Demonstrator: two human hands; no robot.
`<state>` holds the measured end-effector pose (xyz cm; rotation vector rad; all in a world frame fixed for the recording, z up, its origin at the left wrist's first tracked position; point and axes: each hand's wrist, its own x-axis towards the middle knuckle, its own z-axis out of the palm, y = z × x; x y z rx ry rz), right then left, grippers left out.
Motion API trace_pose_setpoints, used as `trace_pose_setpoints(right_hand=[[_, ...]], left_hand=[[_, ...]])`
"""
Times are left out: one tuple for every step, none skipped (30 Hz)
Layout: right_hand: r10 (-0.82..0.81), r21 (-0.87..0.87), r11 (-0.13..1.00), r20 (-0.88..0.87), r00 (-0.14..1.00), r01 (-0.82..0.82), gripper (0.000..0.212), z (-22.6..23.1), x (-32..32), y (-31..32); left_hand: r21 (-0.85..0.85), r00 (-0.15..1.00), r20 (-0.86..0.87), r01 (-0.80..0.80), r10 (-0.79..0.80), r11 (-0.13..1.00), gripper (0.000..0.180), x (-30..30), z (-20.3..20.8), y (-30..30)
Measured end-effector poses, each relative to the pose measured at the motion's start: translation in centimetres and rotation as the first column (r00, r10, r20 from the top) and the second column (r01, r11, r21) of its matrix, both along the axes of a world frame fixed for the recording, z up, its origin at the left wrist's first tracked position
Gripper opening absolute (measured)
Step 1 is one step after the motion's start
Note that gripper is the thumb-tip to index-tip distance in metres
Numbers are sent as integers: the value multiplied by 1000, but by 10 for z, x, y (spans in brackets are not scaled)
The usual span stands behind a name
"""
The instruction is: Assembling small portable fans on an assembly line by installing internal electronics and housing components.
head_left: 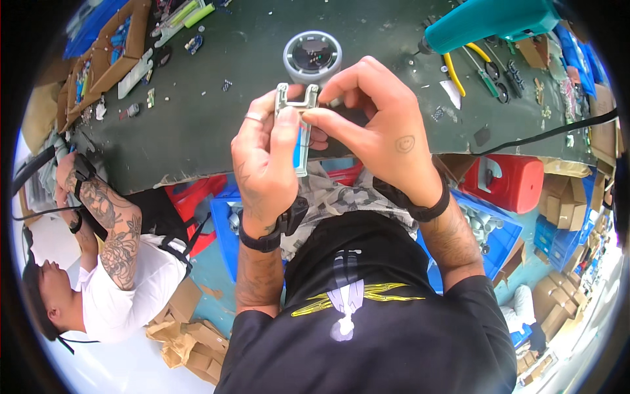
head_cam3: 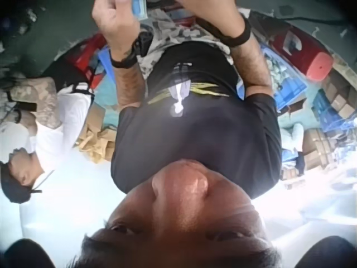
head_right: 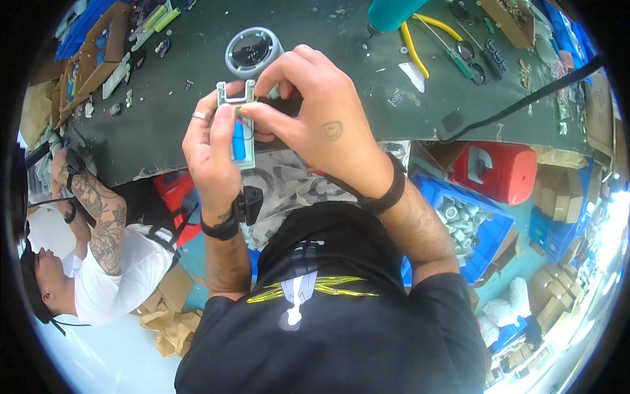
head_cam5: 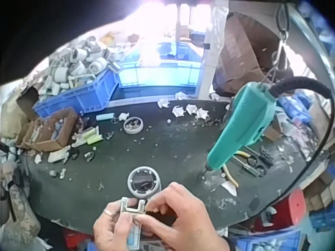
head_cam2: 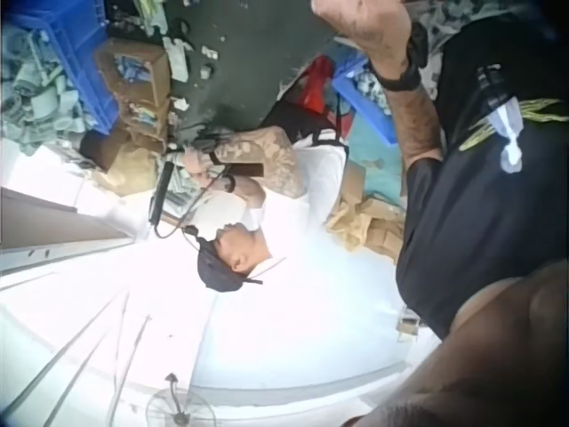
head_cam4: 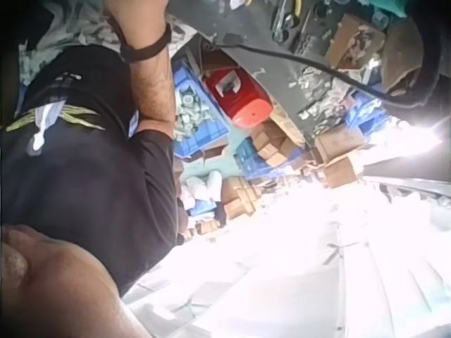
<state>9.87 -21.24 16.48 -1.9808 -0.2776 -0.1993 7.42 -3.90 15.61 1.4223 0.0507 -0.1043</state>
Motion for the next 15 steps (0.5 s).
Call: trace_pose_setpoints(right_hand=[[-2, 102, 995, -103, 995, 13, 32, -2, 1, -2], [-10, 104, 994, -95, 995, 20, 32, -4, 1, -3], [-8, 140, 990, -132, 991, 26, 37, -8, 1, -3], [0, 178, 983, -171, 985, 31, 42, -11, -1, -3], [10, 216, 976, -208, 978, 36, 48, -12, -1, -3], [6, 219, 975, -203, 979, 39, 48, -12, -1, -3], [16, 201, 979, -176, 984, 20, 48, -11, -1, -4], [26, 183, 983, -149, 988, 2, 49, -11, -1, -4], [28, 184, 983, -151, 988, 0, 49, -11, -1, -5], [26, 188, 982, -147, 989, 2, 49, -12, -2, -4], [23, 176, 984, -146, 989, 3, 48, -12, -2, -4], [20, 162, 987, -145, 989, 4, 47, -12, -3, -3], [21, 155, 988, -138, 990, 1, 47, -10, -3, -3], [20, 156, 988, -135, 991, 1, 47, -10, -3, -4], [24, 170, 985, -143, 989, 1, 46, -10, -3, -4]], left_hand=[[-31, 1000, 9, -5, 5, 1000, 32, 1, 0, 0], [-61, 1000, 19, -10, 11, 998, 32, 2, 1, 0], [16, 998, 60, 10, -11, 1000, 31, 2, 4, -1], [19, 998, 65, 14, -15, 1000, 31, 0, 4, 0], [114, 996, 92, 12, -22, 993, 32, -2, 2, 2], [208, 992, 119, 6, -32, 978, 33, -3, 1, 3], [202, 992, 124, 1, -26, 979, 33, -3, 1, 3], [204, 991, 128, 5, -31, 979, 33, -4, 0, 2], [192, 991, 131, -1, -25, 981, 32, -5, 0, 0], [181, 991, 133, -8, -17, 984, 32, -6, -1, -1], [159, 991, 136, -7, -15, 987, 32, -6, -2, -1], [163, 990, 140, -6, -17, 987, 32, -6, -2, 0], [184, 989, 143, -1, -26, 983, 31, -7, -2, 0], [205, 989, 146, 4, -34, 979, 31, -7, -2, 1], [211, 989, 146, -4, -27, 978, 31, -7, -2, 0]])
